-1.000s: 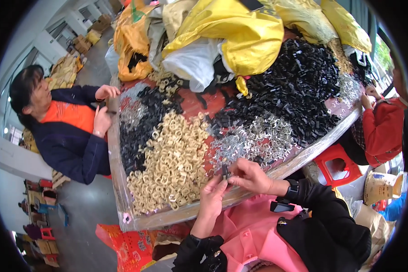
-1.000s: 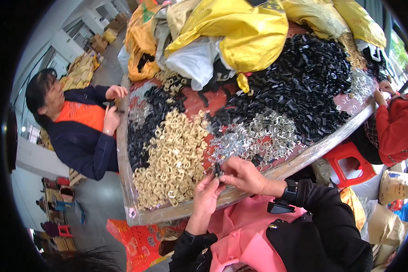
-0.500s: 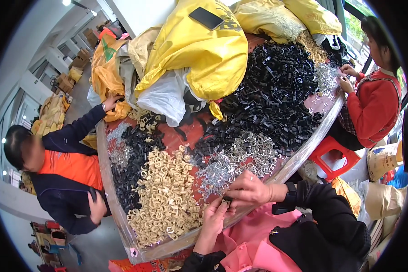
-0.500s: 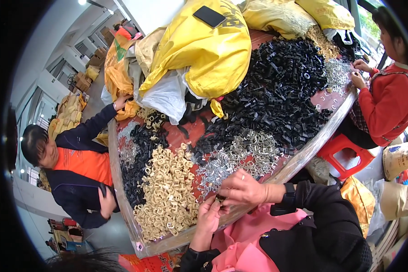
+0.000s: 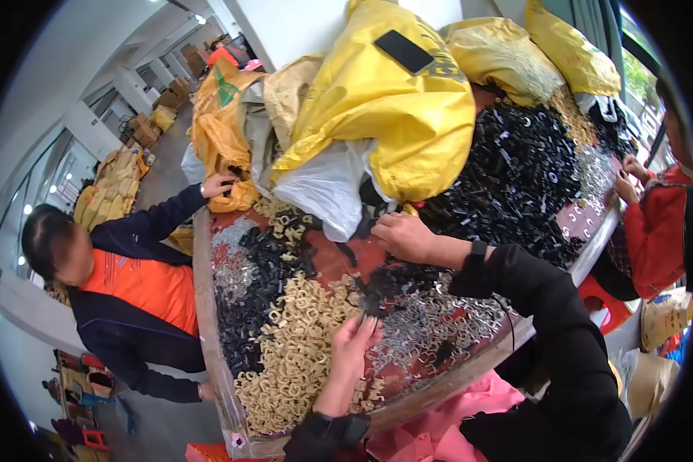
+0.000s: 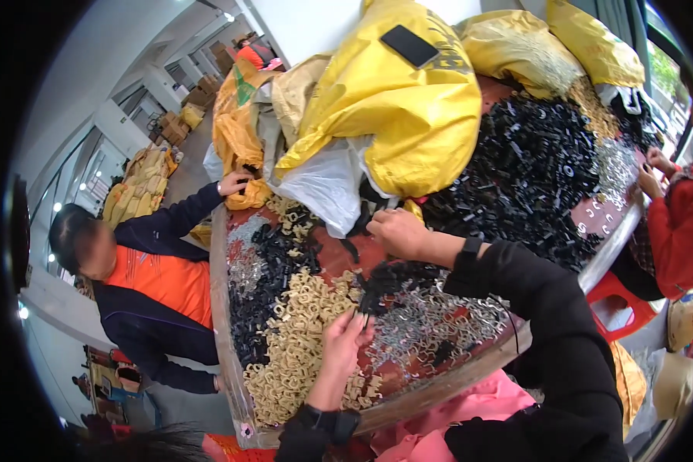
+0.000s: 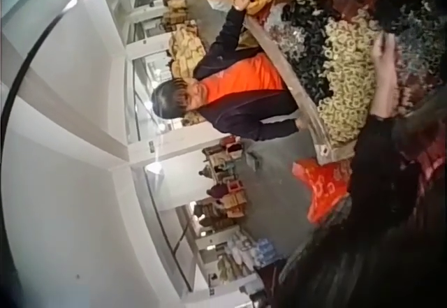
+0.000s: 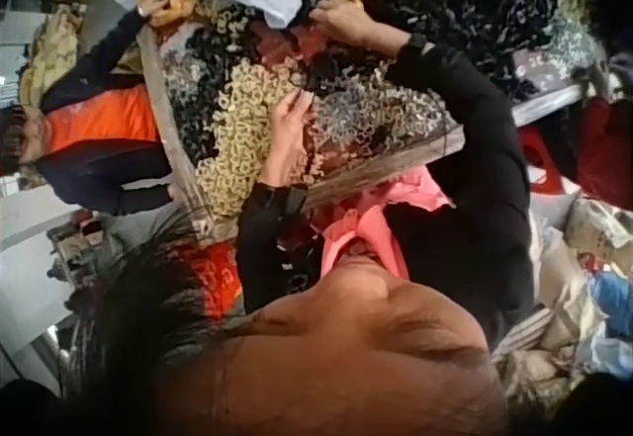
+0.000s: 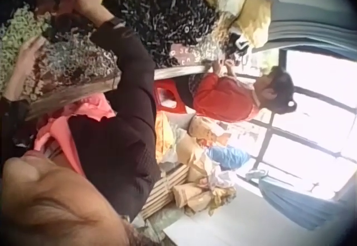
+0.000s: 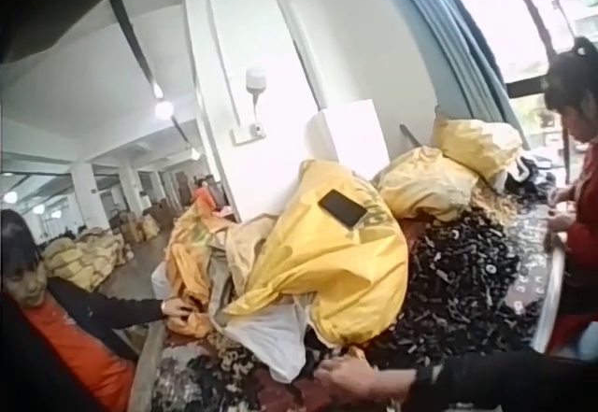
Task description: The person picks up a black plastic component and a metal clip by hand, then presses the clip into the component. They repeat this process, assembling several units and placing the finished pieces back onto the work table.
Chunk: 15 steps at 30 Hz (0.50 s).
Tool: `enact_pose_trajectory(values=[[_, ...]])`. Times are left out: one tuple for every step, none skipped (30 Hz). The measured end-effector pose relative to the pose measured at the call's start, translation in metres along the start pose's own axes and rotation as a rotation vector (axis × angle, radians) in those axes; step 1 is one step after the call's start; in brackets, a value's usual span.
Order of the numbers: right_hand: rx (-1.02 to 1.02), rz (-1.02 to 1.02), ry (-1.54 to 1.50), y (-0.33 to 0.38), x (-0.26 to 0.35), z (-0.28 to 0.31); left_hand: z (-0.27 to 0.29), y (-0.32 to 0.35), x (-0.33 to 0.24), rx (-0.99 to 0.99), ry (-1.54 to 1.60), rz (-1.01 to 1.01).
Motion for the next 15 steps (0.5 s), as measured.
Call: enact_pose_trajectory(values=[[0.003,0.023,0.095,-0.011,-0.003,-0.014,0.003,-0.015,-0.008,-0.023,0.006,0.005],[0.004,0.044,0.192,-0.021,-0.004,-0.027,0.008,-0.027,-0.011,-0.043,0.012,0.010],[-0.013,0.062,0.183,-0.029,-0.003,-0.039,0.017,-0.038,-0.015,-0.059,0.006,-0.011],[0.058,0.057,0.287,-0.032,-0.004,-0.058,0.026,-0.050,-0.012,-0.085,0.022,-0.002],[0.127,0.045,0.398,-0.034,-0.008,-0.072,0.031,-0.063,-0.012,-0.102,0.038,0.006],[0.196,0.030,0.510,-0.037,-0.016,-0.084,0.036,-0.073,-0.011,-0.119,0.055,0.015],[0.181,0.034,0.510,-0.045,-0.019,-0.082,0.038,-0.077,-0.013,-0.121,0.048,0.003],[0.366,-0.044,0.456,-0.047,-0.034,-0.097,0.041,-0.080,-0.013,-0.148,0.063,-0.006],[0.556,-0.124,0.400,-0.040,-0.048,-0.111,0.043,-0.080,-0.012,-0.172,0.083,-0.008],[0.553,-0.123,0.403,-0.038,-0.050,-0.109,0.046,-0.080,-0.011,-0.195,0.105,-0.009],[0.439,-0.081,0.428,-0.037,-0.043,-0.097,0.049,-0.078,-0.011,-0.199,0.111,-0.012],[0.328,-0.039,0.452,-0.034,-0.036,-0.084,0.051,-0.076,-0.013,-0.194,0.120,-0.027],[0.217,0.004,0.475,-0.031,-0.027,-0.072,0.053,-0.073,-0.015,-0.188,0.131,-0.041],[0.226,0.022,0.471,-0.028,-0.014,-0.062,0.057,-0.066,-0.016,-0.190,0.147,-0.056],[0.136,0.099,0.353,-0.027,0.012,-0.035,0.059,-0.057,-0.016,-0.202,0.163,-0.058]])
Point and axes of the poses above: each hand's wrist, its own y-axis away from the middle knuckle, its own z-axis out of the back of the hand, x = y × z, the point moved 10 cm from there along -y, towards the middle knuckle, and after that the axes turned 4 degrees about y, right-handed, at the moved point
